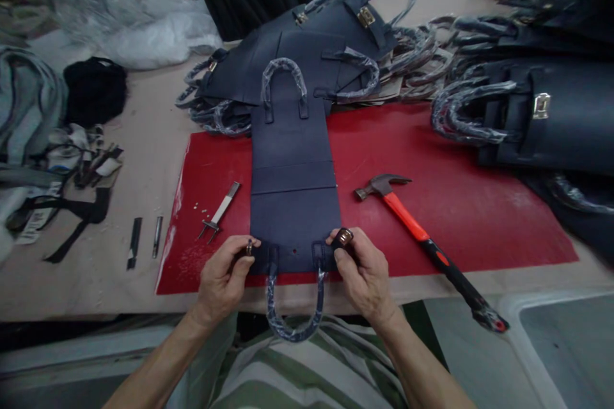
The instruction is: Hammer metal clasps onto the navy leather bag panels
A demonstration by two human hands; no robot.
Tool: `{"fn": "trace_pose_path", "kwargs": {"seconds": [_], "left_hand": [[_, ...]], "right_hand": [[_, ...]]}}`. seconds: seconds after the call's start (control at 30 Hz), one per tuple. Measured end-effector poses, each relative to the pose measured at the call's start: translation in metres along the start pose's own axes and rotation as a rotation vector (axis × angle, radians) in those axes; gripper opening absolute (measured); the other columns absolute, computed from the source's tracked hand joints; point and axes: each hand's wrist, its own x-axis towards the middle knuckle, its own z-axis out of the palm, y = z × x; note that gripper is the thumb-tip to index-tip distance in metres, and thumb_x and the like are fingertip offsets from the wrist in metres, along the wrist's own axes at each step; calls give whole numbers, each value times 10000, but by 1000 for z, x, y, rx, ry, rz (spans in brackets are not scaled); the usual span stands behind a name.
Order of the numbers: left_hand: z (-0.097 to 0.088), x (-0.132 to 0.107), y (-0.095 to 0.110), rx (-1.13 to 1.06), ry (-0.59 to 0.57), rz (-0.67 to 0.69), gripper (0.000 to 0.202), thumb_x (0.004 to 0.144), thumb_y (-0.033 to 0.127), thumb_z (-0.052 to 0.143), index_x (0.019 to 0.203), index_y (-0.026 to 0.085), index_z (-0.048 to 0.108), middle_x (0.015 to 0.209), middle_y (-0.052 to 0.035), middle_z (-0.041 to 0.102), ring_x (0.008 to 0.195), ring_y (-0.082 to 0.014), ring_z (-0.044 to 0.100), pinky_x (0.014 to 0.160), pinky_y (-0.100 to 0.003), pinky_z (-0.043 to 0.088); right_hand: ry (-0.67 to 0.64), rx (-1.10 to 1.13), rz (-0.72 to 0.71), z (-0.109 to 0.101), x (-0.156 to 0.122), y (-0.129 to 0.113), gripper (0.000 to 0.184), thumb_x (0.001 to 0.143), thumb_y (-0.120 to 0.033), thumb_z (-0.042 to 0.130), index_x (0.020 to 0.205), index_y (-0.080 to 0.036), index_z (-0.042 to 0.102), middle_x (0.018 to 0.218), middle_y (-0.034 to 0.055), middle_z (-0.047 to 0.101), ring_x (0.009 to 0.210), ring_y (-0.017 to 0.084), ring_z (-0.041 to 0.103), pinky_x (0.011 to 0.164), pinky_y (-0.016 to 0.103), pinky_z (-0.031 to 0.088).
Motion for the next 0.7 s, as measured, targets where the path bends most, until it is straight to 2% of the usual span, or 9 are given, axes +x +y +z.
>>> {"fn": "trace_pose_path", "kwargs": {"seconds": [0.23, 0.43, 0.53, 0.63, 0.7], "left_hand": [[4, 0, 3, 54, -50, 123, 265, 938, 103, 528, 1181, 197, 574, 1063, -99, 667, 1013, -206, 639, 895, -359, 556], [8, -2, 1, 158, -71, 169, 341, 922, 105, 556, 1246, 211, 549, 1093, -106, 669, 1052, -235, 633, 934, -410, 533], [5, -1, 9, 172, -98, 169, 443, 923, 198, 594, 1352, 207, 486, 1192, -141, 642, 1143, -274, 606, 983, -455, 516], [5, -2, 29, 185, -152, 114, 609, 890, 359, 662, 1425, 191, 422, 1348, -196, 540, 1272, -336, 529, 1038, -511, 494], [9, -5, 44, 222, -214, 53, 685, 829, 424, 729, 1407, 187, 448, 1415, -210, 474, 1319, -372, 483, 1068, -544, 476]], "right_hand": [[-18, -37, -58, 0, 3, -5, 147, 948, -238, 532, 1048, -238, 639, 936, 35, 666, 878, 193, 653, 794, 322, 516], [0, -33, -11, 1, 2, -3, 161, 954, -231, 544, 1075, -248, 648, 947, 30, 682, 857, 183, 665, 780, 312, 510], [-6, -8, -10, 0, 3, -4, 154, 955, -239, 549, 1053, -235, 669, 958, 38, 670, 876, 183, 655, 794, 318, 510], [-22, 58, -28, -1, 6, -5, 145, 931, -232, 594, 1037, -229, 692, 969, 40, 684, 904, 187, 653, 821, 323, 520], [-4, 116, -44, 0, 10, -11, 154, 902, -205, 632, 1032, -237, 708, 987, 36, 703, 931, 188, 661, 841, 324, 533]]}}
